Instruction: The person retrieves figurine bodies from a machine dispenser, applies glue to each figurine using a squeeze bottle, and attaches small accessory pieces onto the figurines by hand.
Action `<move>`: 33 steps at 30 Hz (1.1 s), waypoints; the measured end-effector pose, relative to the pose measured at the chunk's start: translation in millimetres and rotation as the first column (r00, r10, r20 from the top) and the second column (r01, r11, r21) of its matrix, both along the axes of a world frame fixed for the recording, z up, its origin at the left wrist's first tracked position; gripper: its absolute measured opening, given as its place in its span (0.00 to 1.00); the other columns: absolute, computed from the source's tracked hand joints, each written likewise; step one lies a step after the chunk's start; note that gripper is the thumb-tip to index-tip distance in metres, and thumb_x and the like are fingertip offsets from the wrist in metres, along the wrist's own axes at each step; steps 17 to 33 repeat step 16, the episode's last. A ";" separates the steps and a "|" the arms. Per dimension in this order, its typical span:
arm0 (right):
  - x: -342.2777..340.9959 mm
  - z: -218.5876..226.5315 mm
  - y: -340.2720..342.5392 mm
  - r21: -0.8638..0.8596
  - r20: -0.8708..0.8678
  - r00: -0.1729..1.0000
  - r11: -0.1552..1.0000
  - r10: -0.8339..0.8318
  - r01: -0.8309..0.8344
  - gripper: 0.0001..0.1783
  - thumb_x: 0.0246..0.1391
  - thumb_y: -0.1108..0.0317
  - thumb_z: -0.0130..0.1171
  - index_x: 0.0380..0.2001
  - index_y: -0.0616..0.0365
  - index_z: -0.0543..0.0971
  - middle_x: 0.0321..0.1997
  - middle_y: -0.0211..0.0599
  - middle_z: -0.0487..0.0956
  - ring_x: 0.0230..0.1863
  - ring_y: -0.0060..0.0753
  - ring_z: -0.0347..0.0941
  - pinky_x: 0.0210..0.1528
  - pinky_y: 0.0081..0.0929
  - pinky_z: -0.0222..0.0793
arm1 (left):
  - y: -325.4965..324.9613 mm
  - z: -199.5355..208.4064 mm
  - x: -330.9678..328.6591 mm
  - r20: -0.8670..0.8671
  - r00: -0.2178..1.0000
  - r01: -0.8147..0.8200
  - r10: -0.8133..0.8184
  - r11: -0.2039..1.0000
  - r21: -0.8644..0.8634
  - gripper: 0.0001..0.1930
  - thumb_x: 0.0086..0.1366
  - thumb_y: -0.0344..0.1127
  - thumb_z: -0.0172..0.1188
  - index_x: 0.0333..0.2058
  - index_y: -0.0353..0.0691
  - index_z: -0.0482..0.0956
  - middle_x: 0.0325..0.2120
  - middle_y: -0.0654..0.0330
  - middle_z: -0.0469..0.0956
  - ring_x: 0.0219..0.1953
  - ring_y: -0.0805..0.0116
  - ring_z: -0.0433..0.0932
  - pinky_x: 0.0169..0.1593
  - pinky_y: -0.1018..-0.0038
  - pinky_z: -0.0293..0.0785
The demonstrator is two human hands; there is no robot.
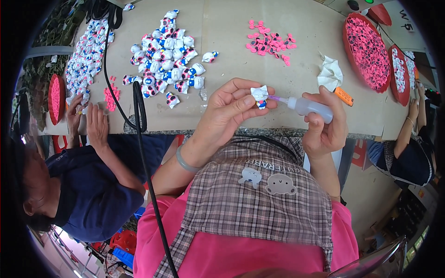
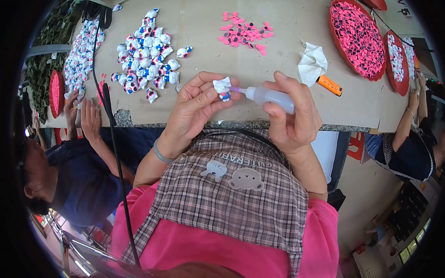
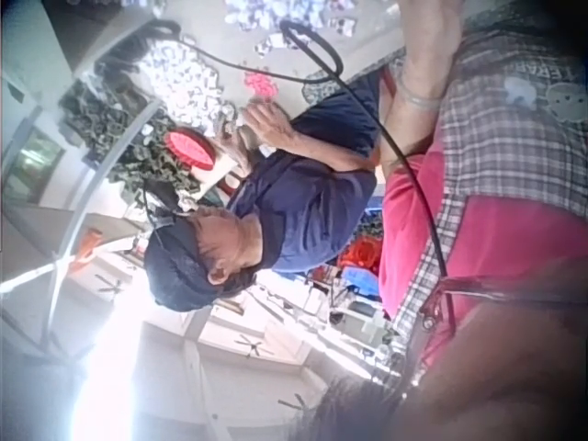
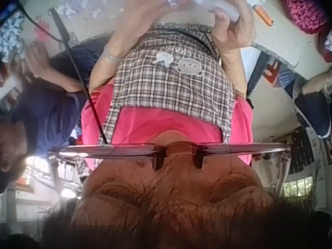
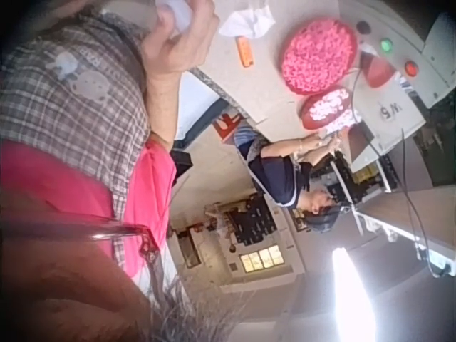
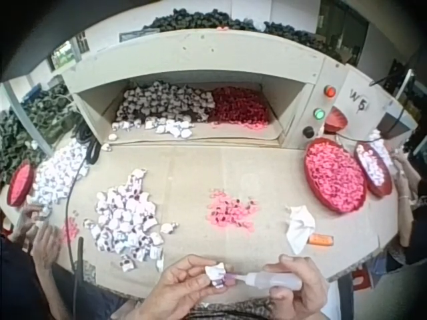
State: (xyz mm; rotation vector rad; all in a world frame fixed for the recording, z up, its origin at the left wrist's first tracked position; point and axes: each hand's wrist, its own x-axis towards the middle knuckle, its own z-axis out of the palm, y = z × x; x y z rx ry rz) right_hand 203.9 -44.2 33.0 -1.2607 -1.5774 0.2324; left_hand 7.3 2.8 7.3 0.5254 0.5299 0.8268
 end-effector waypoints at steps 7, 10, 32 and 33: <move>-1.0 -1.4 3.5 0.024 0.038 0.999 1.000 0.007 -0.008 0.23 0.62 0.60 0.51 0.50 0.71 0.70 0.32 0.49 0.80 0.22 0.21 0.71 0.24 0.15 0.66 | -0.6 -1.1 0.6 -0.003 1.000 0.011 -0.011 1.000 -0.009 0.12 0.67 0.31 0.51 0.47 0.35 0.71 0.47 0.47 0.75 0.47 0.59 0.78 0.51 0.70 0.76; 0.9 -2.9 0.8 -0.016 -0.033 0.999 1.000 0.019 -0.019 0.21 0.55 0.65 0.59 0.47 0.70 0.72 0.39 0.49 0.79 0.31 0.37 0.80 0.30 0.25 0.74 | -0.5 -0.2 -0.1 0.000 1.000 0.012 -0.012 1.000 -0.009 0.12 0.67 0.31 0.51 0.47 0.35 0.71 0.47 0.47 0.75 0.47 0.59 0.78 0.50 0.70 0.76; 2.4 -3.6 -0.3 -0.028 -0.029 1.000 1.000 0.008 -0.009 0.22 0.55 0.64 0.60 0.47 0.70 0.72 0.40 0.48 0.79 0.32 0.39 0.80 0.31 0.25 0.74 | 0.6 -2.7 -2.6 0.028 1.000 0.009 -0.008 1.000 -0.018 0.12 0.67 0.32 0.52 0.48 0.36 0.71 0.48 0.46 0.74 0.48 0.58 0.78 0.50 0.71 0.76; 2.4 -3.6 -0.3 -0.028 -0.029 1.000 1.000 0.008 -0.009 0.22 0.55 0.64 0.60 0.47 0.70 0.72 0.40 0.48 0.79 0.32 0.39 0.80 0.31 0.25 0.74 | 0.6 -2.7 -2.6 0.028 1.000 0.009 -0.008 1.000 -0.018 0.12 0.67 0.32 0.52 0.48 0.36 0.71 0.48 0.46 0.74 0.48 0.58 0.78 0.50 0.71 0.76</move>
